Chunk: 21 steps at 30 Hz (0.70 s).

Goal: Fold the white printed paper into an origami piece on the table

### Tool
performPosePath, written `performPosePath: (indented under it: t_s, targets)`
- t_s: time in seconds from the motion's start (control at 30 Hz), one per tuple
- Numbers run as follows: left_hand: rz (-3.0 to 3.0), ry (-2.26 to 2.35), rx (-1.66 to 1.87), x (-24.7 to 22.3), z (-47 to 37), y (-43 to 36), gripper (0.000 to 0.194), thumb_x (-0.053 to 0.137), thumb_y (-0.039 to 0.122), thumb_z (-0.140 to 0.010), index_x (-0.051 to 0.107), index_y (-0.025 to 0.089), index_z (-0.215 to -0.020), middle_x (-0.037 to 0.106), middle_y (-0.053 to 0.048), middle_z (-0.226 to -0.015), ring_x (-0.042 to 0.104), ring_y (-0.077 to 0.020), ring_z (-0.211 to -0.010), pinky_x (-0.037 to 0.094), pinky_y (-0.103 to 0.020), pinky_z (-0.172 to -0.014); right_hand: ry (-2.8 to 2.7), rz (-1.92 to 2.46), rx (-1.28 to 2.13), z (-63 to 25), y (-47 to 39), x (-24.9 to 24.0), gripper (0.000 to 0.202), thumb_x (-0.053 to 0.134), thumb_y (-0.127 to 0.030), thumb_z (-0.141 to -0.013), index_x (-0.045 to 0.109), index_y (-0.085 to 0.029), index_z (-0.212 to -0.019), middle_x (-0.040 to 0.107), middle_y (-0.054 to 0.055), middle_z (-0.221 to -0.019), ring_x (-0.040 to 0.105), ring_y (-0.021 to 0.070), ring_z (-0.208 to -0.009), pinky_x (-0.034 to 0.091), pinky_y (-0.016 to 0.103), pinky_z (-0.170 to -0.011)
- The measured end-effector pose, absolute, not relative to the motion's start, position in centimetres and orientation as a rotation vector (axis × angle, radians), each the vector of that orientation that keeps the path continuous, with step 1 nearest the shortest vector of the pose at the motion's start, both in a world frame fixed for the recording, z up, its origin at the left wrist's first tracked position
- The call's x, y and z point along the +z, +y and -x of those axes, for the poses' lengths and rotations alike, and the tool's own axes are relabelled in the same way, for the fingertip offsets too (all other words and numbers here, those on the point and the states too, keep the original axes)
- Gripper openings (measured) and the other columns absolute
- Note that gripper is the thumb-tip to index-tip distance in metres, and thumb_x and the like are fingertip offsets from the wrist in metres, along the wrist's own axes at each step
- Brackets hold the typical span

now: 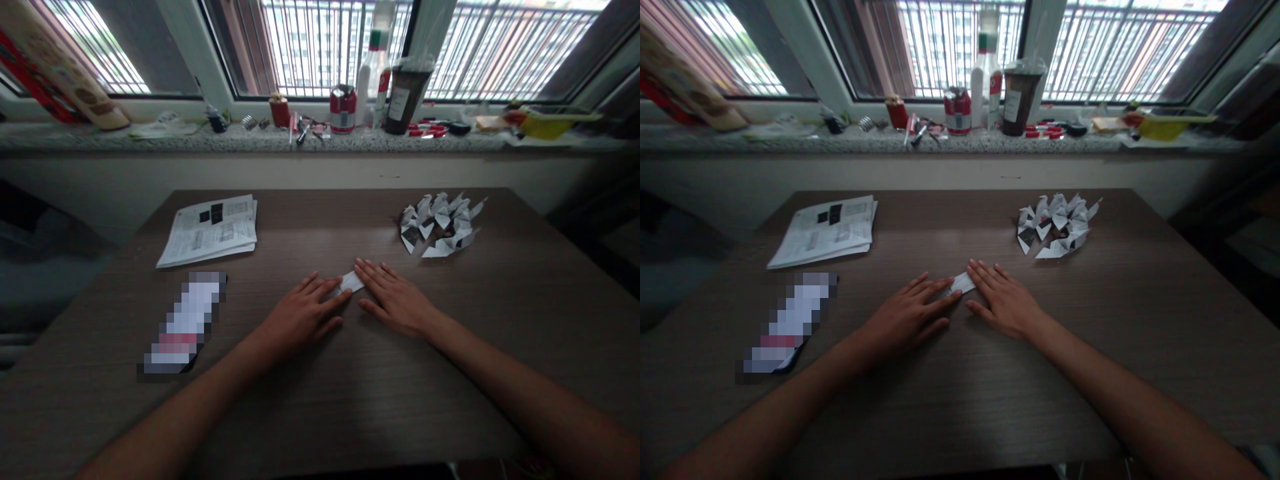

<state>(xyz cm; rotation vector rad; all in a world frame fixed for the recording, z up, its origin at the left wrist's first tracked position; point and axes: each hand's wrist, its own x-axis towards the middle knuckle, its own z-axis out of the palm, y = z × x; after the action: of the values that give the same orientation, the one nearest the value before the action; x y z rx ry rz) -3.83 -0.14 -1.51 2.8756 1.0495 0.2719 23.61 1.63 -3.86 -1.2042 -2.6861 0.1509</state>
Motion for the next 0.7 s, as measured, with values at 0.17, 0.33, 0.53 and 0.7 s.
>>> performPosePath:
  t_s: [0.17,0.33,0.53,0.7]
  targets:
    - [-2.837,1.031,0.332,-1.47,3.70,-0.02,0.052,0.053,0.044,-0.104,0.046,0.027,-0.152,0.046,-0.011,-0.158,0.047,-0.0298,-0.142,0.030,-0.053,-0.123,-2.668,1.174,0.186,-23.69,1.67,-3.55,0.072,0.040,-0.051,-0.107,0.011,-0.021,-0.166,0.023,0.011,-0.169,0.022,0.0261,-0.156,0.025,0.052,-0.127]
    - [-2.791,1.031,0.390,-1.33,3.44,0.26,0.048,0.060,0.038,-0.101,0.052,0.027,-0.147,0.051,-0.011,-0.153,0.051,-0.0304,-0.139,0.035,-0.055,-0.120,-2.592,1.099,0.279,-24.14,1.80,-3.13,0.063,0.047,-0.041,-0.106,0.025,-0.026,-0.163,0.034,0.011,-0.166,0.033,0.0259,-0.153,0.031,0.055,-0.124]
    - [-2.721,1.081,0.435,-1.26,3.34,0.26,0.036,0.056,0.032,-0.103,0.060,0.028,-0.138,0.054,-0.012,-0.146,0.057,-0.0297,-0.128,0.049,-0.053,-0.107,-2.538,1.027,0.316,-24.57,1.87,-3.24,0.042,0.055,-0.028,-0.103,0.055,-0.025,-0.144,0.056,0.011,-0.150,0.051,0.0284,-0.140,0.040,0.056,-0.117]
    - [-2.667,1.127,0.503,-1.68,3.11,0.51,0.031,0.066,0.026,-0.097,0.062,0.024,-0.128,0.063,-0.010,-0.132,0.061,-0.0283,-0.117,0.053,-0.048,-0.100,-2.481,0.955,0.398,-24.33,1.86,-3.02,0.031,0.058,-0.025,-0.102,0.061,-0.022,-0.132,0.064,0.012,-0.134,0.058,0.0276,-0.128,0.050,0.050,-0.108]
